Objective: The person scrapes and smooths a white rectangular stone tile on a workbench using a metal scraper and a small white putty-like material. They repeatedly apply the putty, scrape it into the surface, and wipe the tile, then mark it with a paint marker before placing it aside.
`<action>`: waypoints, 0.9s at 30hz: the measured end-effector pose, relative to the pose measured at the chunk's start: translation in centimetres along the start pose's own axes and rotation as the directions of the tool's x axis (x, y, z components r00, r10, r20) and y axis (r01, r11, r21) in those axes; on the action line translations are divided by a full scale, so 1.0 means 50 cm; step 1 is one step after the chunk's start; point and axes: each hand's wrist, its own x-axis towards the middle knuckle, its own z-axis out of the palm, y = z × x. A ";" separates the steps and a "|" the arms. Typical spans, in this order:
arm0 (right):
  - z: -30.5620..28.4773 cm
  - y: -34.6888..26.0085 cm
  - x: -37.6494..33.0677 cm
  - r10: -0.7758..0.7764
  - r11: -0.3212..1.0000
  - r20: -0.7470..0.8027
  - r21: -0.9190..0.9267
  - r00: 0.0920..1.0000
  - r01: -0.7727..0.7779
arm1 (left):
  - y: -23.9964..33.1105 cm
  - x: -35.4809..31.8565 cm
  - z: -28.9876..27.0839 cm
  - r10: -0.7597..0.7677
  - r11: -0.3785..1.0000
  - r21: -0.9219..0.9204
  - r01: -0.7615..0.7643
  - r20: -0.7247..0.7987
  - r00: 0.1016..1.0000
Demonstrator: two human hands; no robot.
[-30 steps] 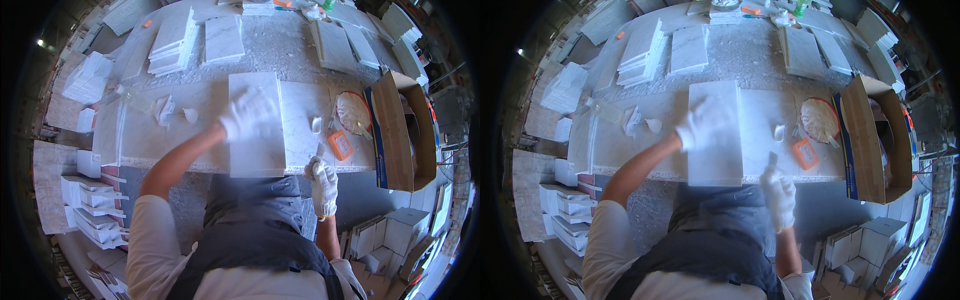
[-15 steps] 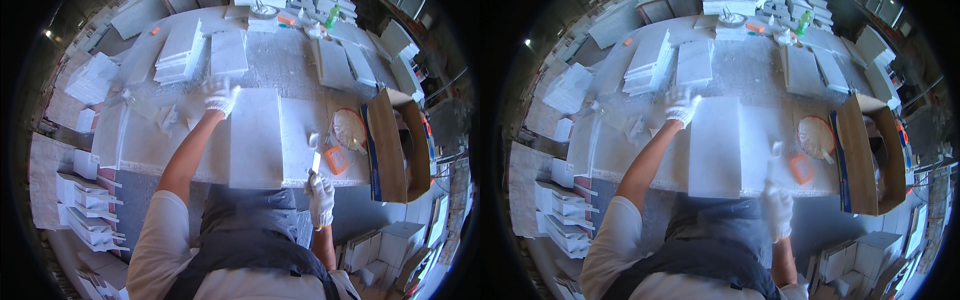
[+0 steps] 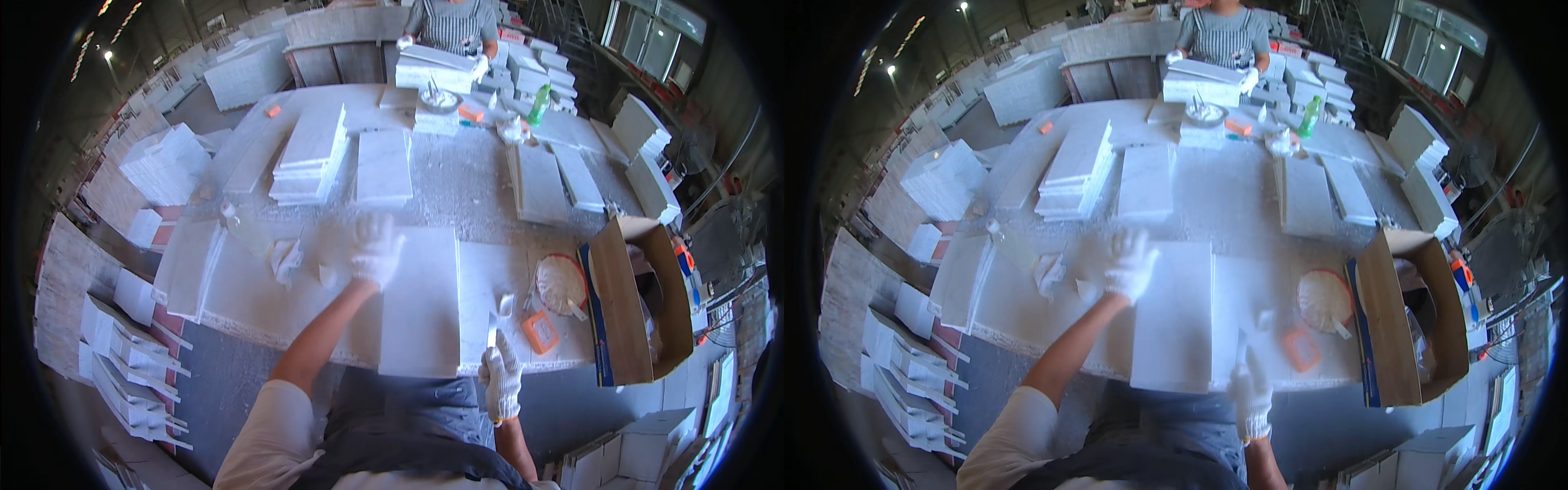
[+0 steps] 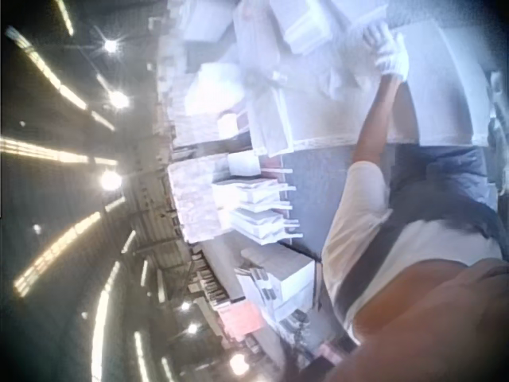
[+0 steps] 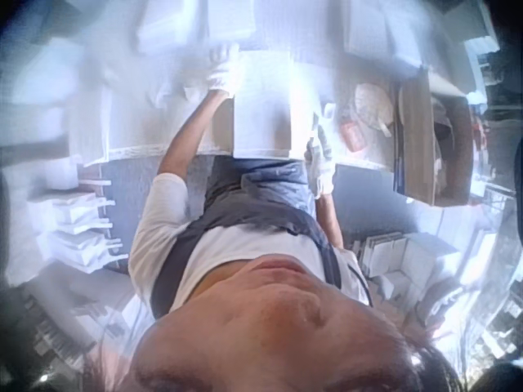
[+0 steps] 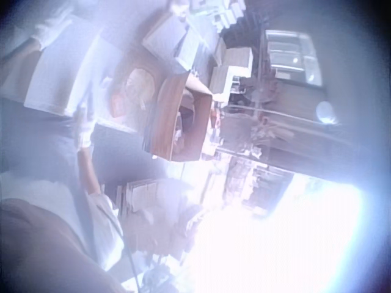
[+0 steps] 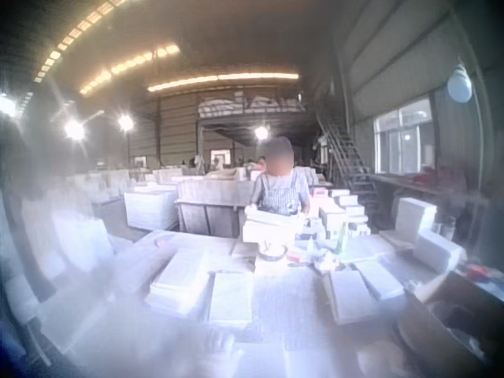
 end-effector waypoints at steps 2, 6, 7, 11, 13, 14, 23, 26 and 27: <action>0.020 -0.009 -0.004 0.033 0.999 -0.004 -0.018 0.999 -0.033 | 0.025 -0.039 -0.008 0.192 0.979 -0.043 -0.201 -0.158 0.969; 0.054 -0.016 0.001 0.030 0.998 0.052 -0.048 0.998 -0.028 | 0.061 -0.096 -0.009 0.412 0.888 -0.220 -0.403 -0.006 0.911; 0.058 -0.018 0.003 0.012 0.997 0.063 -0.078 0.998 -0.007 | 0.058 -0.089 -0.005 0.473 0.852 -0.235 -0.468 -0.038 0.880; 0.053 -0.021 0.004 -0.033 0.992 0.066 -0.116 0.997 0.041 | 0.004 -0.021 0.019 0.086 0.994 -0.072 -0.078 0.118 0.989; 0.044 -0.009 0.007 -0.052 0.991 0.046 -0.123 0.998 0.057 | -0.015 0.001 0.033 0.130 0.991 0.054 -0.126 -0.074 0.989; 0.040 0.001 0.009 -0.057 0.990 0.032 -0.129 0.998 0.060 | -0.018 0.006 0.039 0.131 0.986 0.116 -0.120 -0.093 0.987; 0.071 0.030 0.084 -0.283 0.829 0.143 -0.461 0.948 0.317 | 0.017 0.002 0.075 0.040 0.989 -0.141 -0.035 0.036 0.999; 0.112 -0.004 0.107 -0.350 0.784 0.185 -0.479 0.918 0.395 | 0.016 0.002 0.070 0.005 0.990 -0.143 0.004 0.059 0.998; 0.131 -0.012 0.122 -0.450 0.711 0.235 -0.489 0.861 0.505 | 0.017 0.001 0.068 -0.012 0.984 -0.177 0.022 0.060 0.998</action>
